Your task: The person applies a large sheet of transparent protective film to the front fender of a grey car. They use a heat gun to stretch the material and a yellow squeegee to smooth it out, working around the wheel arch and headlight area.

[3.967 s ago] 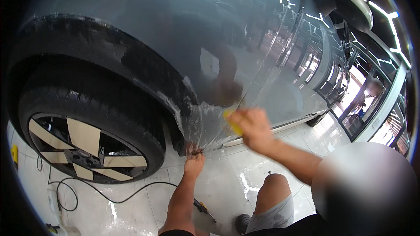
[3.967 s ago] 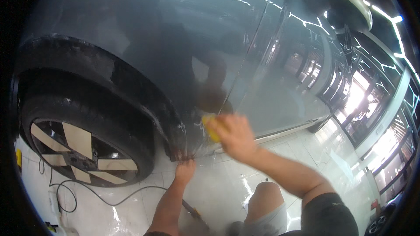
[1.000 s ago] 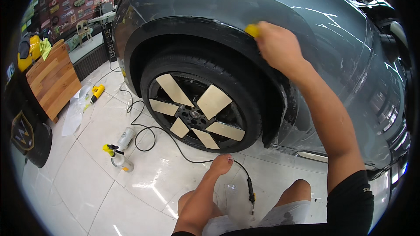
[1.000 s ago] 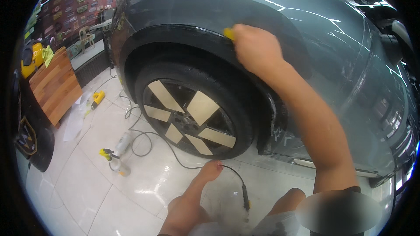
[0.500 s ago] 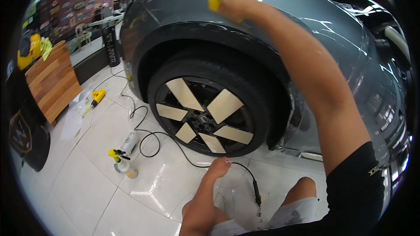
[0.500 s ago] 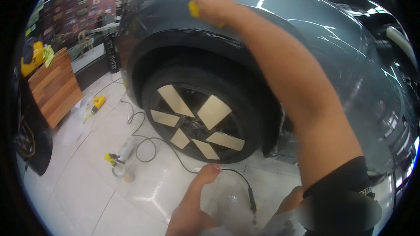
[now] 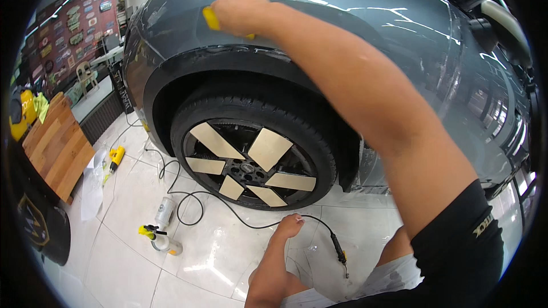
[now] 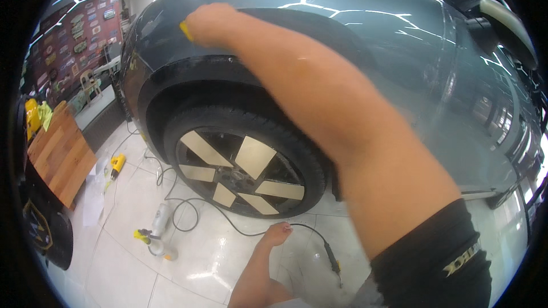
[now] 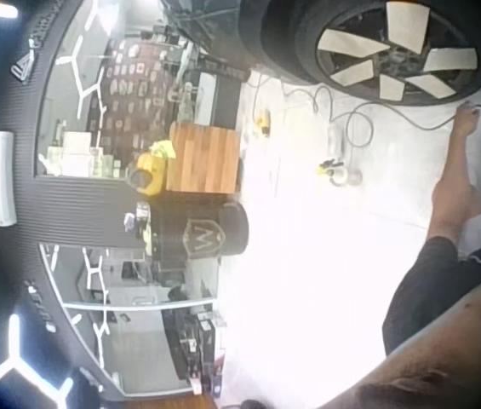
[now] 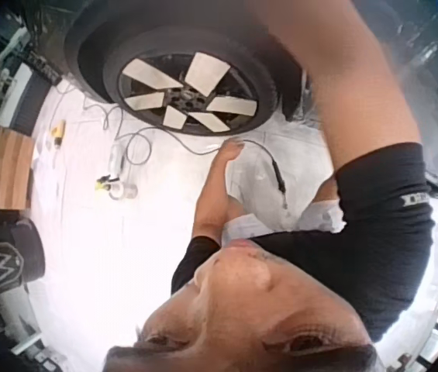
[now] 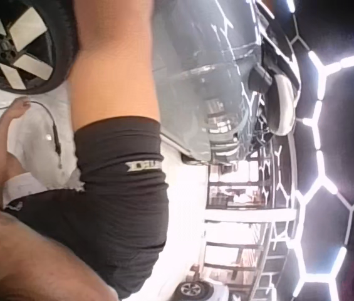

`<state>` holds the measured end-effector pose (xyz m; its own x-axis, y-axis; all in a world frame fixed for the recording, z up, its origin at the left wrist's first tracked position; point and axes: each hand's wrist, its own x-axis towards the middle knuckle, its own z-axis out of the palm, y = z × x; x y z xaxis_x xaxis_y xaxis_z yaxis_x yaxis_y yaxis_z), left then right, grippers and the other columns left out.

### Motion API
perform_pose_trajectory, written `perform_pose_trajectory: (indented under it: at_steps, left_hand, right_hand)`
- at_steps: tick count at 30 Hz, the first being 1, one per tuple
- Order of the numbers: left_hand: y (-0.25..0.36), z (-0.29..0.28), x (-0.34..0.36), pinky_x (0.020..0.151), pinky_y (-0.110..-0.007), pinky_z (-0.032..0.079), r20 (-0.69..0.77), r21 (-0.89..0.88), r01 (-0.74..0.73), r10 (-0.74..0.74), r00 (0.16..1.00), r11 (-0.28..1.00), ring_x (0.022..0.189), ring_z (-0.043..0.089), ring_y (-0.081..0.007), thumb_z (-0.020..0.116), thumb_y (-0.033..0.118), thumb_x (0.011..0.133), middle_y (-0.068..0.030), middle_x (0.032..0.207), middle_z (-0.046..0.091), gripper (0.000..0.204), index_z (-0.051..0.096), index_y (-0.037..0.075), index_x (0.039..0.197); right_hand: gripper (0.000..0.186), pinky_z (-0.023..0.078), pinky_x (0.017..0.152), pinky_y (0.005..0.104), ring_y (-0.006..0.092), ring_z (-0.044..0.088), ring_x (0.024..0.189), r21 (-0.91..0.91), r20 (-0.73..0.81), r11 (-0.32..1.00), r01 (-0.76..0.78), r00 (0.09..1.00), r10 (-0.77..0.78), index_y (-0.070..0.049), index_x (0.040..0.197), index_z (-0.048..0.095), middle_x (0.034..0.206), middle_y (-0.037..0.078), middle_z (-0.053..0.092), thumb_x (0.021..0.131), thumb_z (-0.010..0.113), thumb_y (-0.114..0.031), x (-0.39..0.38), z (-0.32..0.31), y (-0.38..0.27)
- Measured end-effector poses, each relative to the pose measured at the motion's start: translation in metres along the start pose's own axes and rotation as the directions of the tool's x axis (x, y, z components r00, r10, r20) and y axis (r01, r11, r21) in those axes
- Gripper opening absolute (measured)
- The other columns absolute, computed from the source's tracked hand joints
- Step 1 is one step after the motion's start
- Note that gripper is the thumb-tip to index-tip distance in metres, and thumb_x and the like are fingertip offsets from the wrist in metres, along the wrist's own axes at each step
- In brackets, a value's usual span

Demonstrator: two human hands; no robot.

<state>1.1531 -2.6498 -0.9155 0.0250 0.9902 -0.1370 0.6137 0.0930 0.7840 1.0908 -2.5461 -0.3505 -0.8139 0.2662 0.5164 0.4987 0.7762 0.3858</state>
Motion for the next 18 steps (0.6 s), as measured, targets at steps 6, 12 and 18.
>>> perform_pose_trajectory:
  at_steps: [6,12,18]
  left_hand:
    - [-0.006,-0.006,0.000,0.082,-0.040,0.048,-0.028,-0.083,0.068,-0.070,0.997,0.994,0.095,0.061,-0.0335,0.059,0.032,0.085,-0.0166,0.100,0.066,0.037,0.062,0.004,0.109]
    - [0.010,0.008,0.024,0.080,-0.037,0.048,-0.009,-0.134,-0.005,0.004,1.000,0.991,0.092,0.062,-0.0319,0.059,0.032,0.084,-0.0169,0.097,0.066,0.036,0.063,0.005,0.108]
    - [-0.002,-0.002,0.025,0.077,-0.037,0.048,0.051,0.086,-0.021,0.016,0.999,0.996,0.090,0.063,-0.0299,0.060,0.031,0.084,-0.0154,0.096,0.067,0.034,0.063,0.004,0.104]
  right_hand:
    - [0.027,0.052,0.077,0.0406,0.0286,0.066,0.090,-0.196,0.181,0.976,0.092,0.982,-0.056,-0.010,0.105,0.067,0.099,0.012,0.068,0.079,0.061,-0.012,-0.031,-0.015,-0.023]
    - [0.043,0.047,0.086,0.0427,0.0318,0.059,0.094,-0.524,-0.147,0.851,-0.024,0.987,-0.063,-0.008,0.117,0.057,0.102,0.015,0.060,0.074,0.061,-0.012,-0.189,-0.004,0.072]
    - [0.044,0.043,0.085,0.0413,0.0274,0.054,0.096,-0.120,0.187,0.981,-0.156,0.966,0.176,-0.011,0.116,0.060,0.099,0.011,0.058,0.072,0.060,-0.011,-0.398,0.096,0.061]
